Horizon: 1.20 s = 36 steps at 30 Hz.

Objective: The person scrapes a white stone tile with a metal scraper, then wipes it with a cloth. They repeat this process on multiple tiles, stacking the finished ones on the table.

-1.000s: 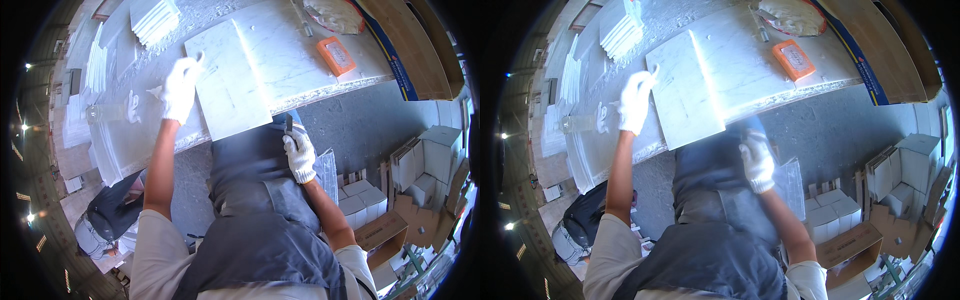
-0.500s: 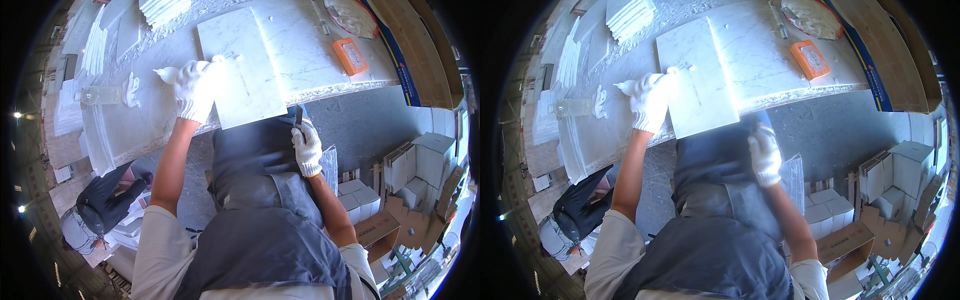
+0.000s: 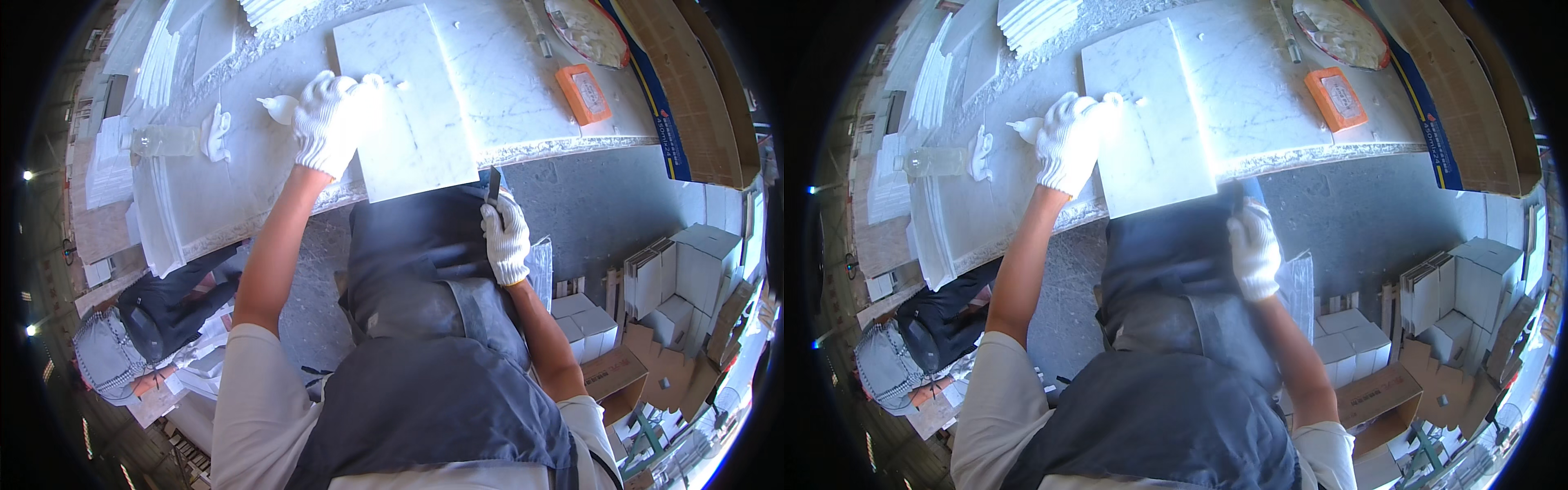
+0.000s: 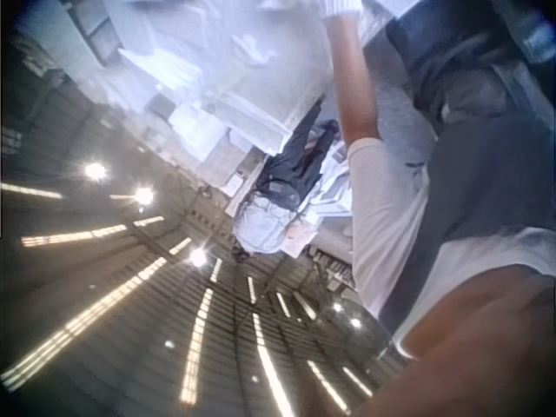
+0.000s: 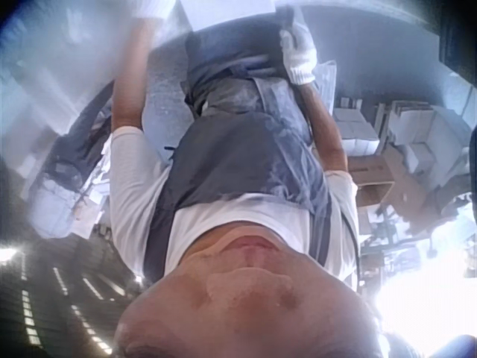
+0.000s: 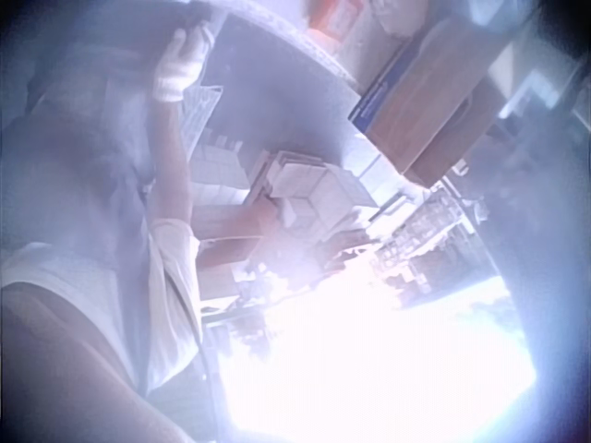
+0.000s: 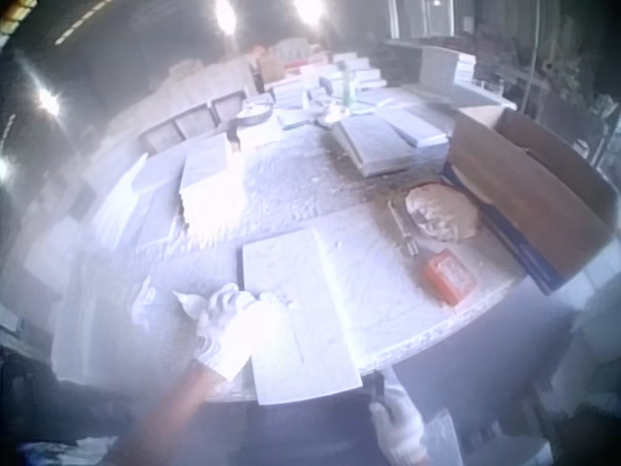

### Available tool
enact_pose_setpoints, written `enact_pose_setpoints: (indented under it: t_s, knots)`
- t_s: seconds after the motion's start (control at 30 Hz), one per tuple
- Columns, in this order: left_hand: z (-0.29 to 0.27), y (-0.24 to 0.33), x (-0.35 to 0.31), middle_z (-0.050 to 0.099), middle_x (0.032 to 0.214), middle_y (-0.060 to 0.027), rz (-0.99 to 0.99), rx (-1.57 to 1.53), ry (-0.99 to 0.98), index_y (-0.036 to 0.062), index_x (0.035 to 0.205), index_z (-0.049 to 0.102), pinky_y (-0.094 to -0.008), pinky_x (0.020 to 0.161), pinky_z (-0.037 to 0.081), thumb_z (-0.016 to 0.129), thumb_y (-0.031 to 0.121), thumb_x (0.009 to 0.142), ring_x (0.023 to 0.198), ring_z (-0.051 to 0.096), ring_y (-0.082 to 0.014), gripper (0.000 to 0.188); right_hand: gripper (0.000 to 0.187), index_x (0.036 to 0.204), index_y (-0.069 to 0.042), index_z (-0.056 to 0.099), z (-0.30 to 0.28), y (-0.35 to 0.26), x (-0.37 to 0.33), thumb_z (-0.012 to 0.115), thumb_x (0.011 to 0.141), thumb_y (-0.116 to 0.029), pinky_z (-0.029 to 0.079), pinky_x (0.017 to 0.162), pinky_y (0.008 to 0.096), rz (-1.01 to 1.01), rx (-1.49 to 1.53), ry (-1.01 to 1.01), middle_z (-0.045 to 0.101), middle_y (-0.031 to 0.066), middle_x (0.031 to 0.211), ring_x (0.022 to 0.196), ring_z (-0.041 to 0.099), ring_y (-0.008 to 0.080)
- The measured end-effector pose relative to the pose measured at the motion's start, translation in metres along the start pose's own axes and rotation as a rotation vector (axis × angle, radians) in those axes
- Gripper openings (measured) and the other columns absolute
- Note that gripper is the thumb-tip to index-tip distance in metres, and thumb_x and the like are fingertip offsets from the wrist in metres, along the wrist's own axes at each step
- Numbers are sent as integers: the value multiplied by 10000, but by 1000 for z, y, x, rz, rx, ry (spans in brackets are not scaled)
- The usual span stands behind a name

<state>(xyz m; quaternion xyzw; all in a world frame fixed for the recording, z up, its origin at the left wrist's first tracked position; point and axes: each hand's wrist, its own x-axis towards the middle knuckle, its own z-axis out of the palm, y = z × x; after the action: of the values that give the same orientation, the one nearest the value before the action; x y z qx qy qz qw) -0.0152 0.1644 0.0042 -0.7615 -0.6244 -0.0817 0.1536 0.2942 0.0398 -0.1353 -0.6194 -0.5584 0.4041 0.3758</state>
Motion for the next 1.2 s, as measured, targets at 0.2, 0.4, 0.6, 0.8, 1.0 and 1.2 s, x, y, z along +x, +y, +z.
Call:
enact_pose_setpoints:
  t_s: [0.2, 0.4, 0.6, 0.8, 1.0, 1.2]
  knots:
    - [1, 13, -12, 726, 1059, -188, -36, -39, -42, 107, 1059, 731, -474, 955, 564, 661, 398, 969, 1155, 668, -363, 312, 224, 1230, -7, 708, 1, 7, 0, 693, 1026, -97, 519, 591, 249, -149, -75, 51, 663, 51, 1002, 678, 607, 69]
    - [-3, -1, 3, 715, 1091, -142, 46, -7, -35, 100, 1021, 743, -434, 885, 582, 674, 394, 963, 1104, 678, -323, 307, 238, 1246, -3, 699, 0, 8, 0, 688, 1029, -99, 526, 597, 250, -192, -77, 52, 660, 56, 1018, 680, 608, 72]
    - [-18, 4, -25, 728, 1059, -91, 137, -134, -49, 130, 978, 757, -458, 787, 580, 657, 344, 982, 1020, 676, -277, 236, 230, 1234, 1, 704, -3, -1, 1, 690, 1026, -96, 528, 597, 257, -122, 3, 55, 659, 62, 1003, 680, 608, 74]
    - [-40, 12, -37, 714, 1071, -117, -14, -89, -347, 140, 938, 736, -445, 835, 581, 692, 243, 912, 1068, 680, -291, 115, 215, 1218, 2, 704, -3, 5, 0, 689, 1025, -91, 520, 593, 256, -78, -29, 10, 654, 55, 961, 670, 599, 73]
    - [-50, 12, -38, 705, 1004, -130, -63, -111, -432, 159, 913, 746, -436, 915, 575, 717, 253, 915, 1168, 661, -302, 99, 211, 1217, -5, 707, -1, 9, -1, 693, 1021, -83, 514, 585, 250, -68, -40, 22, 654, 49, 963, 672, 596, 68]
    - [-45, 19, -61, 731, 1040, -53, 146, -171, -132, 170, 930, 722, -458, 904, 584, 769, 272, 882, 1118, 690, -297, 122, 219, 1225, -9, 712, -1, 4, -2, 697, 1017, -77, 505, 563, 245, -20, 64, 39, 674, 48, 1001, 669, 595, 63]
